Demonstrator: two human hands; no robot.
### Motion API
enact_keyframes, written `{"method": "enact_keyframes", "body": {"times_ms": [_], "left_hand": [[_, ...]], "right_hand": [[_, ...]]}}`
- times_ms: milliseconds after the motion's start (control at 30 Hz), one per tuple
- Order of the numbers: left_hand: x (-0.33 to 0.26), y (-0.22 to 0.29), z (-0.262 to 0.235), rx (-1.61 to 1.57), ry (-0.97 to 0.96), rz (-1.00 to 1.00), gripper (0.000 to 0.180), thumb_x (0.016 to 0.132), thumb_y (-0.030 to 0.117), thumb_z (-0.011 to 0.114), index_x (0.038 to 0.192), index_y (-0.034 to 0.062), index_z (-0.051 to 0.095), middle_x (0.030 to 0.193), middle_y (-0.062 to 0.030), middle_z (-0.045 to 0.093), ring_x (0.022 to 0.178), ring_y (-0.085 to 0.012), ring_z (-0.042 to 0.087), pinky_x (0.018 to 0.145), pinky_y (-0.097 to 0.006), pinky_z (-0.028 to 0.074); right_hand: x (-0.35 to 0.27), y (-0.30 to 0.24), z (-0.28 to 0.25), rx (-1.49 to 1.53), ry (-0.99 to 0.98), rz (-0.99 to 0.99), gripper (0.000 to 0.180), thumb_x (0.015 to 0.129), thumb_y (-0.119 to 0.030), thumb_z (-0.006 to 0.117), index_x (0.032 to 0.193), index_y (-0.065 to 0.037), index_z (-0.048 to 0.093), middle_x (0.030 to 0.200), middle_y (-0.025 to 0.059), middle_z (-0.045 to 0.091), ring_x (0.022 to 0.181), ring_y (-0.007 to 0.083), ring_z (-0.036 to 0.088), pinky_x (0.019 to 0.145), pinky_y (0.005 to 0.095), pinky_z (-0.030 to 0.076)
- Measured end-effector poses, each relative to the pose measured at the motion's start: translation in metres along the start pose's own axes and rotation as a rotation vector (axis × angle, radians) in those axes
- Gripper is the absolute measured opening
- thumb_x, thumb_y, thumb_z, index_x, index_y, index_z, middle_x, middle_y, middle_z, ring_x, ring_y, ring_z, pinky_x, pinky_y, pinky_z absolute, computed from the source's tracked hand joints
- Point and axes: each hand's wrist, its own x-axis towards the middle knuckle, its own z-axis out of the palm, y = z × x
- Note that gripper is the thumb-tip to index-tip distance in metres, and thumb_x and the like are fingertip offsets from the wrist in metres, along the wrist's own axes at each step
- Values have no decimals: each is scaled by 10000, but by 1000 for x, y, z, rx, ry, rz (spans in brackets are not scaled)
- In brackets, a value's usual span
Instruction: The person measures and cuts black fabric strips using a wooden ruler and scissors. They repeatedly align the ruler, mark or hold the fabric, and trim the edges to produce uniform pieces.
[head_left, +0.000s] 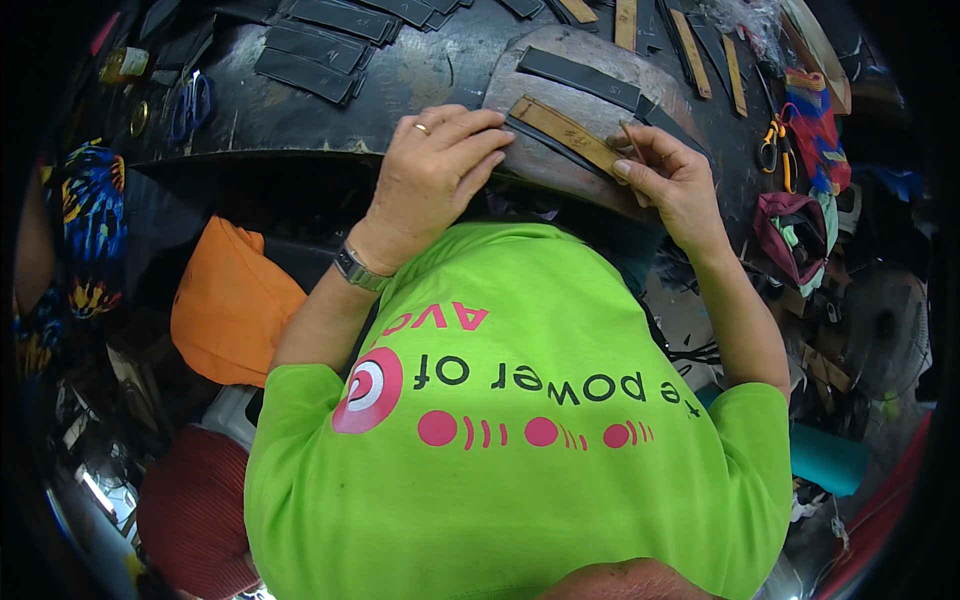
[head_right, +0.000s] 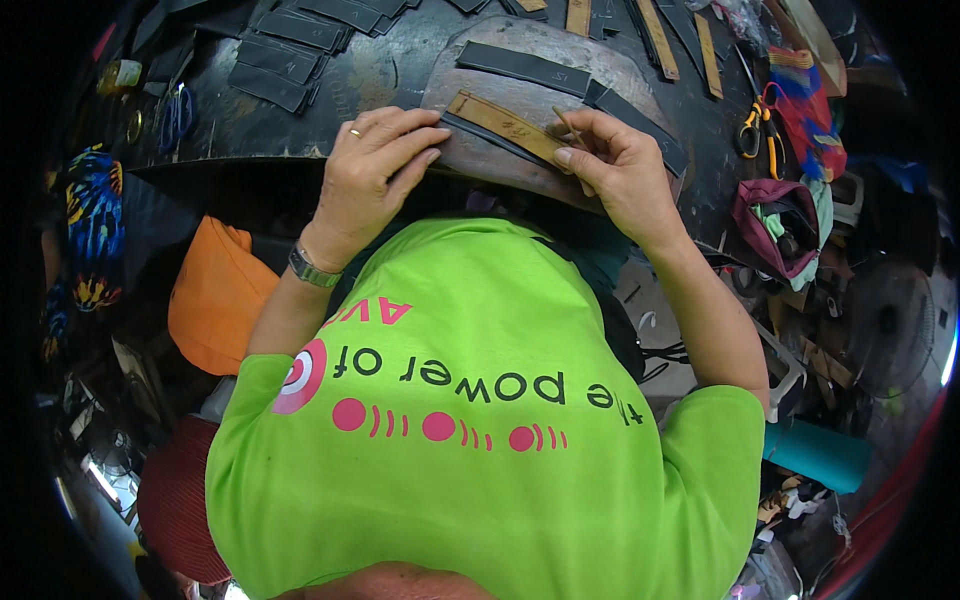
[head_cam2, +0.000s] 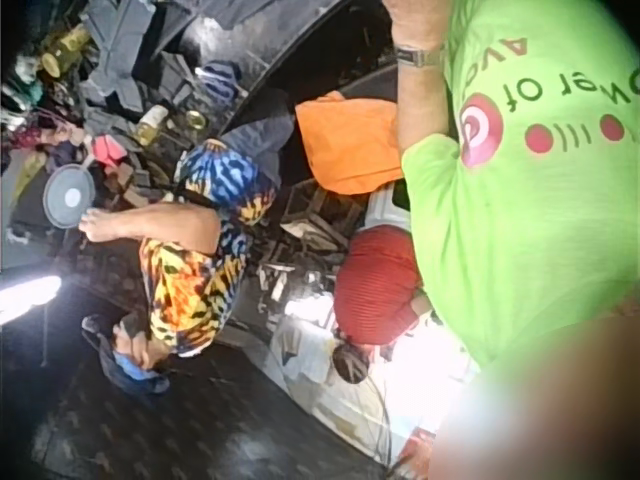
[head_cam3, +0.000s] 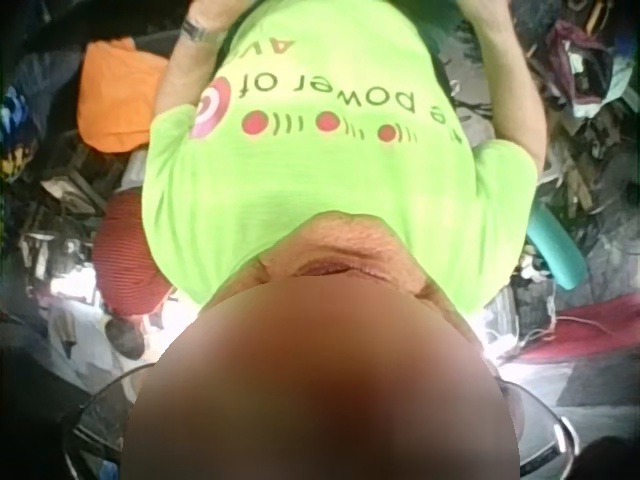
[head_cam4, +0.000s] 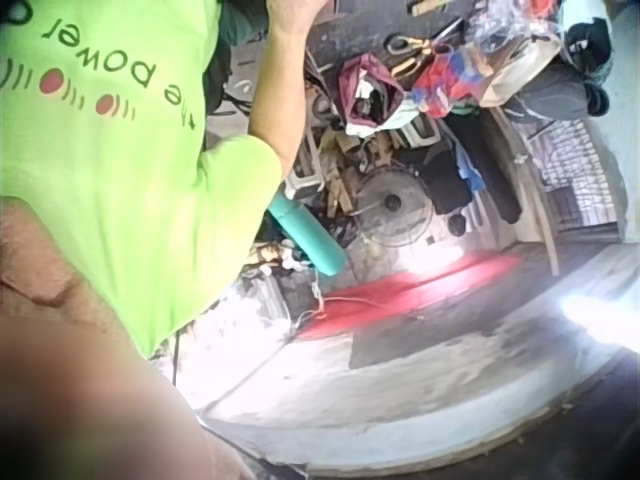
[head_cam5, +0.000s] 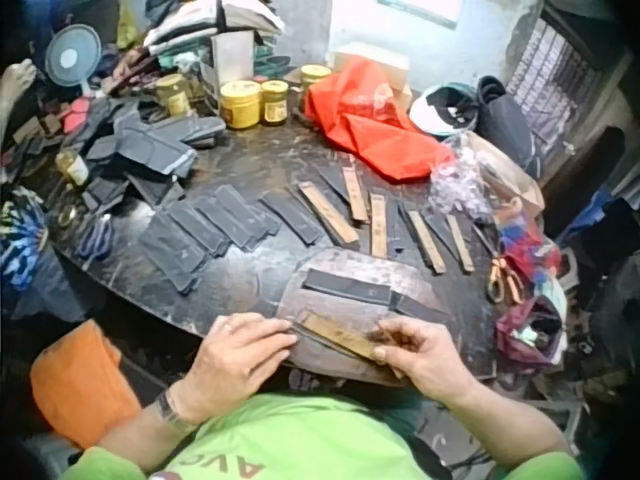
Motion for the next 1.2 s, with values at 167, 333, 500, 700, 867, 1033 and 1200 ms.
{"method": "enact_keyframes", "body": {"times_ms": [167, 333, 500, 700, 867, 1033, 1200], "left_hand": [[-3, 1, 4, 39, 5, -1, 246, 827, 131, 726, 1070, 95, 712, 1131, -4, 677, 1045, -216, 595, 860, -346, 433], [-4, 3, 9, 31, -9, -27, 301, 830, 122, 720, 1130, 128, 701, 1152, -4, 653, 1068, -236, 567, 877, -366, 432], [-6, 4, 10, 48, -25, -26, 325, 832, 117, 714, 1155, 138, 696, 1174, -13, 637, 1096, -252, 549, 895, -385, 430], [-5, 7, 9, 63, -43, -37, 348, 829, 118, 712, 1175, 136, 684, 1202, -18, 621, 1120, -251, 532, 925, -385, 415], [2, 14, 3, 94, -82, 25, 364, 837, 115, 698, 1193, 50, 654, 1266, -36, 607, 1181, -235, 527, 949, -375, 398], [7, 16, -4, 121, -220, 99, 380, 846, 100, 681, 1196, -34, 621, 1297, -103, 590, 1233, -262, 518, 1016, -379, 401], [10, 19, -9, 91, -295, 105, 481, 813, 109, 717, 1250, -38, 578, 1305, -158, 561, 1252, -306, 508, 1066, -401, 406]], "right_hand": [[3, -1, 5, -128, 29, -64, 248, 896, -49, 687, 1137, 8, 677, 883, -21, 664, 649, 0, 483, 547, 168, 366], [0, -6, 6, -226, 29, -49, 220, 885, -47, 685, 1091, 31, 672, 907, 14, 682, 800, 42, 570, 718, 207, 452], [-1, -9, 7, -237, 38, -28, 208, 878, -44, 685, 1066, 42, 668, 916, 40, 693, 854, 67, 603, 792, 228, 485], [-1, -6, 8, -268, 41, -63, 222, 876, -54, 695, 1075, 40, 671, 911, 34, 694, 838, 69, 607, 772, 225, 487], [2, -8, 4, -409, 13, -106, 255, 874, -47, 703, 1115, 31, 673, 941, 11, 695, 857, 64, 598, 775, 217, 484], [4, -10, -11, -426, 1, -87, 258, 865, -74, 711, 1101, 23, 674, 890, 44, 701, 799, 92, 614, 747, 246, 500], [1, -3, -11, -334, 17, -75, 273, 846, -99, 736, 1084, 18, 674, 847, 39, 684, 740, 81, 588, 699, 235, 492]]}}
